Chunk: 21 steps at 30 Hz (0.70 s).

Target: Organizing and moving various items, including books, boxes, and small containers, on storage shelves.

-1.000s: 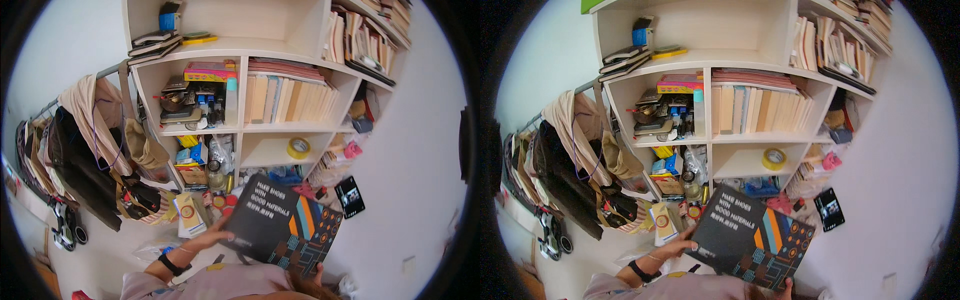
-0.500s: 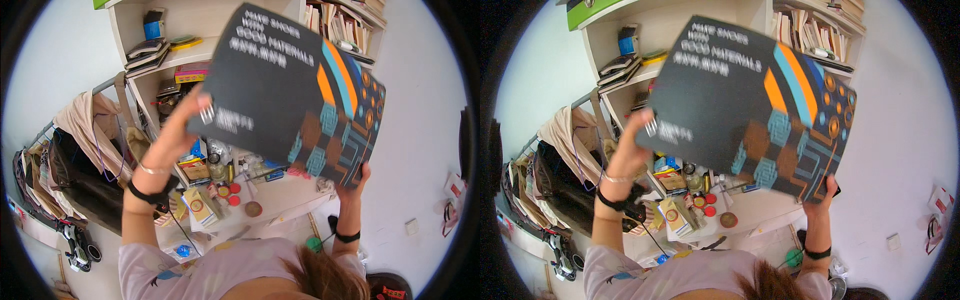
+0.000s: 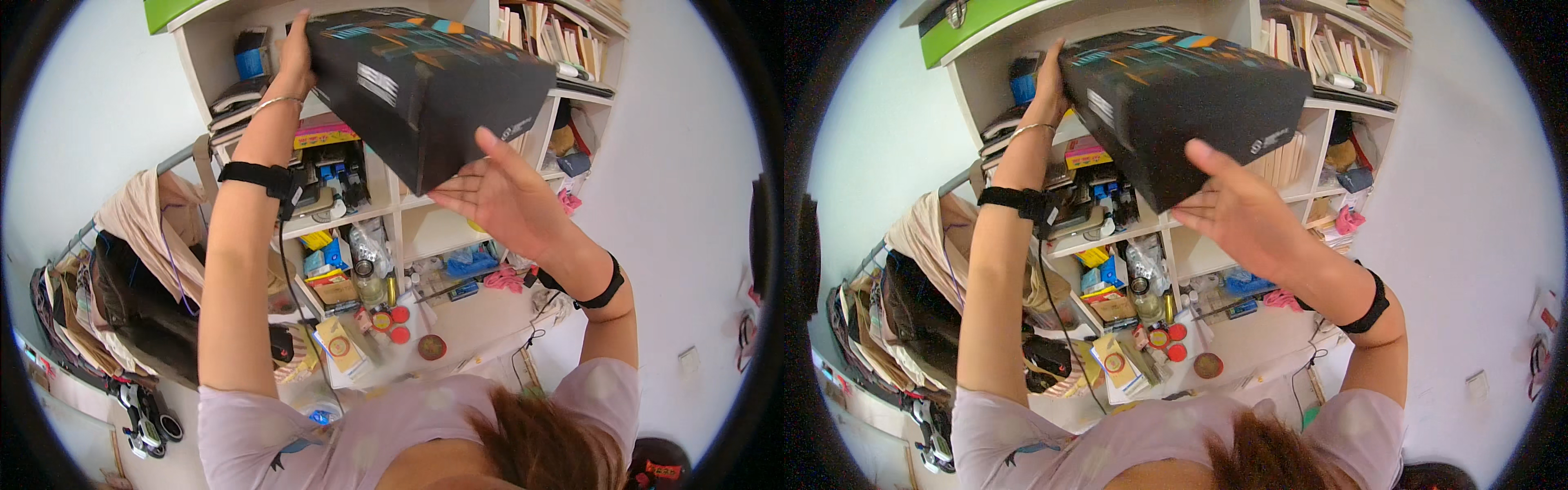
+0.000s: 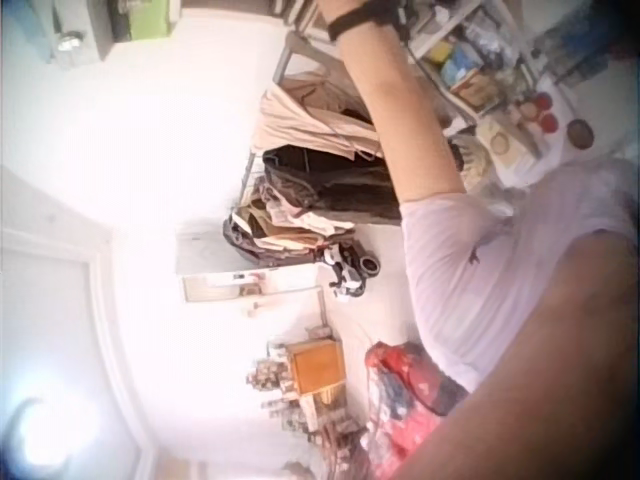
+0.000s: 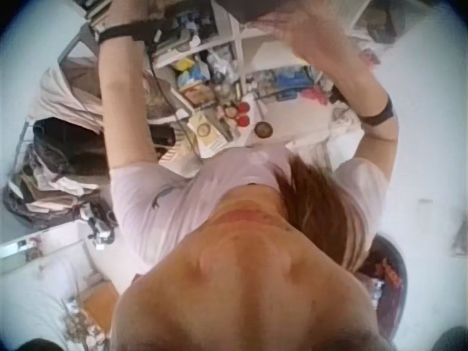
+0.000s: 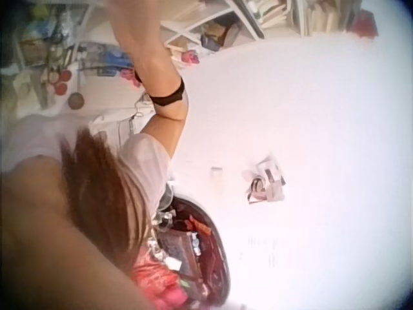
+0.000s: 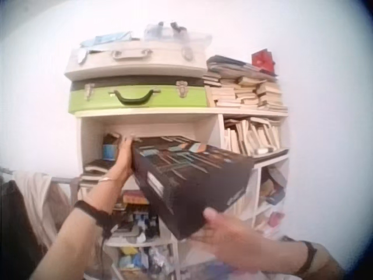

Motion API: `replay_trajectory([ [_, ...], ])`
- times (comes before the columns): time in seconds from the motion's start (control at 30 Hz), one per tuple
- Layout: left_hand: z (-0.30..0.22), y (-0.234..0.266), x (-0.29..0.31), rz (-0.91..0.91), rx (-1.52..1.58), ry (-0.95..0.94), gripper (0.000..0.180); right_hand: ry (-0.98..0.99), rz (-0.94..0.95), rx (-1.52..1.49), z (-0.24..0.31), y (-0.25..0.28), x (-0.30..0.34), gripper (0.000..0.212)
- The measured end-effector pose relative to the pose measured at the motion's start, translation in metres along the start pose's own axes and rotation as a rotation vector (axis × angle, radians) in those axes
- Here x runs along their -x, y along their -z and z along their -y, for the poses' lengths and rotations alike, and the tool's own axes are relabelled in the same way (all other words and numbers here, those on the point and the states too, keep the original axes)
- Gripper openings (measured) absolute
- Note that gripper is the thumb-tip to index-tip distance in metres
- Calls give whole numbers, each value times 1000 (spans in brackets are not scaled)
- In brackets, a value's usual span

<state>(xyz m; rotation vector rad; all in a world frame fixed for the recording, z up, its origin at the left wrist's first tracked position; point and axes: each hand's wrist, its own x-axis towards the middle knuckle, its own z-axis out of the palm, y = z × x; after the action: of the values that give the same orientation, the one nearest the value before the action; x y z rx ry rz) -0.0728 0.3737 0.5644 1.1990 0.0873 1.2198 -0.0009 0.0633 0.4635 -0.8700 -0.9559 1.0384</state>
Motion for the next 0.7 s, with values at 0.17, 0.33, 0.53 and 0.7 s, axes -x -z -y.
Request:
replay_trajectory([
  [0.17,32,51,-69,-35,-102,-42,54,106,254,-206,13,-16,-40,62],
  [0.33,29,18,17,143,-163,195,68,295,338,1111,24,12,-61,38],
  [0.53,32,-10,126,128,-434,-649,100,1224,-185,1906,-24,44,-70,48],
  [0.7,45,3,98,37,-549,-681,97,1620,-538,1913,17,21,-127,64],
])
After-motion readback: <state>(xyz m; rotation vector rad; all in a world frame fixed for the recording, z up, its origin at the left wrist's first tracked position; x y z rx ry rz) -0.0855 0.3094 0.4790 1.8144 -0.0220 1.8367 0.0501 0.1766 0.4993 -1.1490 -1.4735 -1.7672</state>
